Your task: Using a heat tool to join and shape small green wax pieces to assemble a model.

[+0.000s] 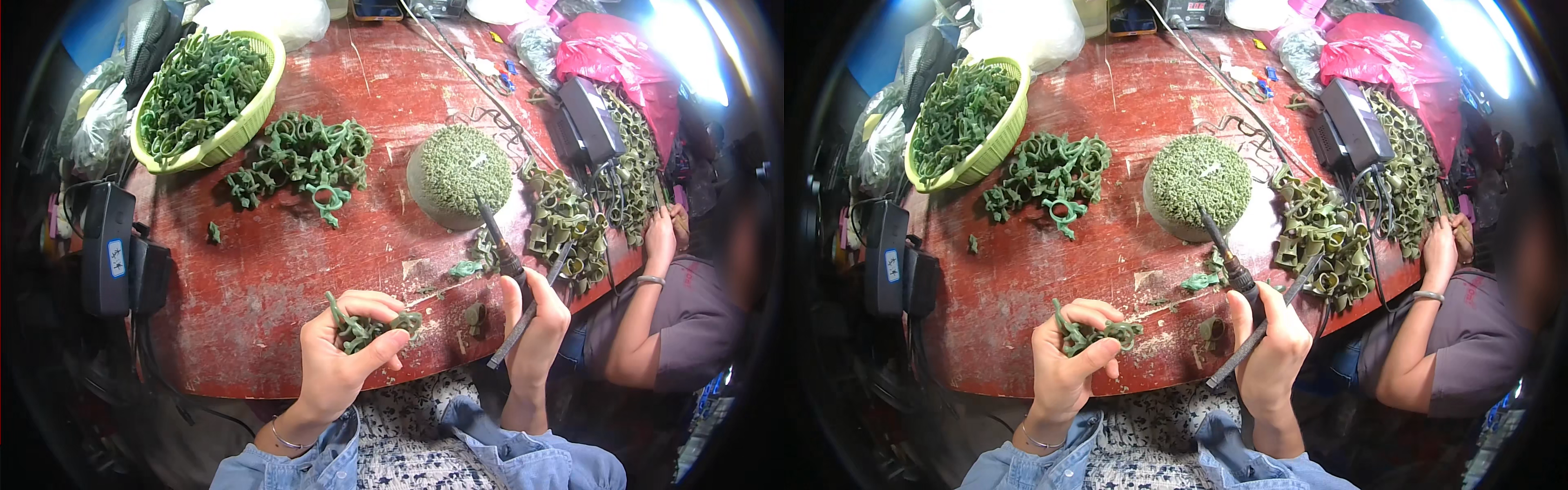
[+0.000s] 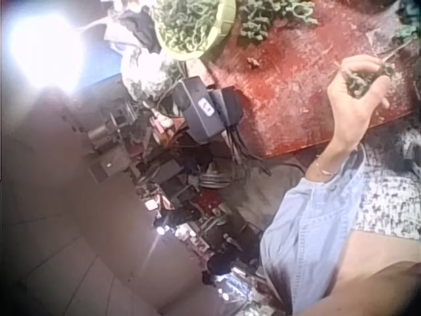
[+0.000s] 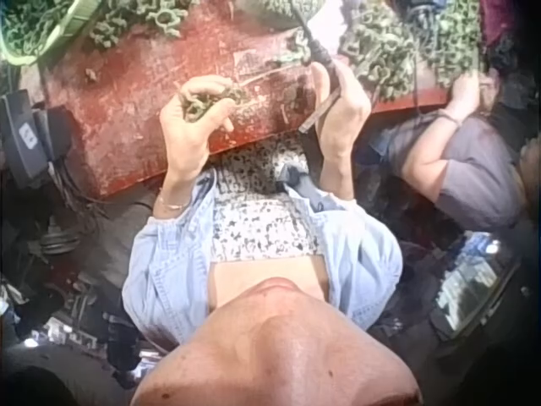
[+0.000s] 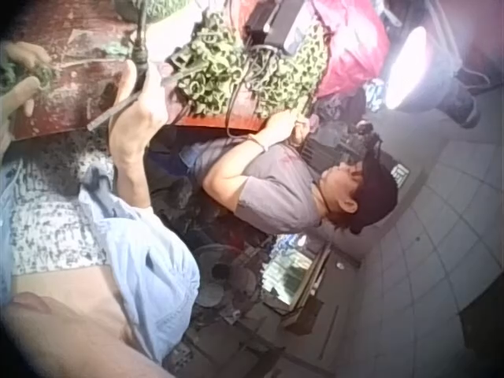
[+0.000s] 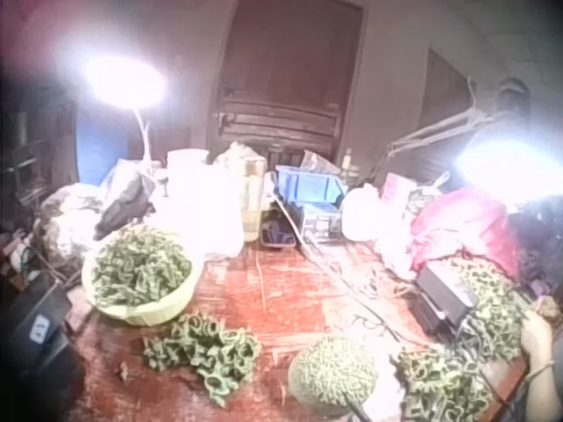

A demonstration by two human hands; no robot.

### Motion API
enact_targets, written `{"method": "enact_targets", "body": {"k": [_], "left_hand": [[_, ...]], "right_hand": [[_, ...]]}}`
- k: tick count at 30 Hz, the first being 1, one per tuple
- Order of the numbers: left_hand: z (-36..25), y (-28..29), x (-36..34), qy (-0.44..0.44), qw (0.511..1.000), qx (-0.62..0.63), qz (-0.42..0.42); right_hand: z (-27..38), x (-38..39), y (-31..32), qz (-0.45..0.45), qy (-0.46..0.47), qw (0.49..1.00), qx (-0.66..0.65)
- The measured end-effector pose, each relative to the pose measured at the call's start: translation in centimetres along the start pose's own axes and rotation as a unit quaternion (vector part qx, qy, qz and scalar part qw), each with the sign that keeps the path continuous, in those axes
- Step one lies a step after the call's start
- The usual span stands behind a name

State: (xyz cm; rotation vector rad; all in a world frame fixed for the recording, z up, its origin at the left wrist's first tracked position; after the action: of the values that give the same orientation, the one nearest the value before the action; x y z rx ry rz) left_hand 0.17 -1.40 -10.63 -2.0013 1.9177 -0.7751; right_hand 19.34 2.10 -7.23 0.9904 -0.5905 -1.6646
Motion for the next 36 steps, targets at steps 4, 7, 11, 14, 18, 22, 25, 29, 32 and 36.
{"method": "enact_targets", "body": {"k": [4,7,11,14,18,22,25,29,32,36], "left_hand": [[0.2,0.2,0.0,-0.001,1.0,0.014,-0.019],[0.1,-0.1,-0.2,-0.01,1.0,-0.006,-0.013],[0.1,0.0,-0.3,-0.009,1.0,0.002,-0.012],[0.2,0.3,-0.3,-0.006,1.0,-0.001,-0.014],[0.2,0.6,-0.1,0.012,0.999,0.035,-0.018],[0.4,0.5,-0.2,0.019,0.998,0.05,-0.017],[0.3,0.5,-0.3,0.014,0.999,0.043,-0.018],[0.3,0.6,-0.4,0.002,0.999,0.042,-0.014],[0.4,0.7,-0.5,0.002,0.999,0.039,-0.012],[0.5,0.6,-0.6,-0.003,1.0,0.017,-0.016]], "right_hand": [[-0.5,0.1,-0.3,0.01,-0.022,1.0,-0.02],[-0.6,0.5,0.0,-0.003,-0.05,0.998,-0.034],[-1.2,0.4,-0.3,0.0,-0.063,0.998,-0.023],[-1.2,1.1,-0.4,0.008,-0.078,0.995,-0.055],[-1.4,4.3,0.1,0.079,-0.038,0.986,-0.141],[-0.9,7.1,-0.9,0.162,-0.002,0.969,-0.188],[-0.9,7.5,-1.0,0.172,-0.031,0.969,-0.174],[-0.6,7.0,-1.1,0.18,-0.024,0.97,-0.161],[-0.5,6.9,-1.1,0.184,-0.016,0.97,-0.157],[-0.6,6.9,-1.1,0.187,-0.014,0.97,-0.153]]}}
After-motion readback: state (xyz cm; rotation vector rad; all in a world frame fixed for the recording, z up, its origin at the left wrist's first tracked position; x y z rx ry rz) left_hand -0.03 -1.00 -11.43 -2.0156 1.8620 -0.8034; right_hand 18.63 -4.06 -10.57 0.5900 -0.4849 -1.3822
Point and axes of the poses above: each hand's wrist, its own x-axis away from the middle knuckle, its own y-axis out of the back of the hand, z = x × y, the point moved 3 cm from there along -x, towards the middle knuckle, and after that the axes turned 2 degrees about z, right-handed, at the moved point
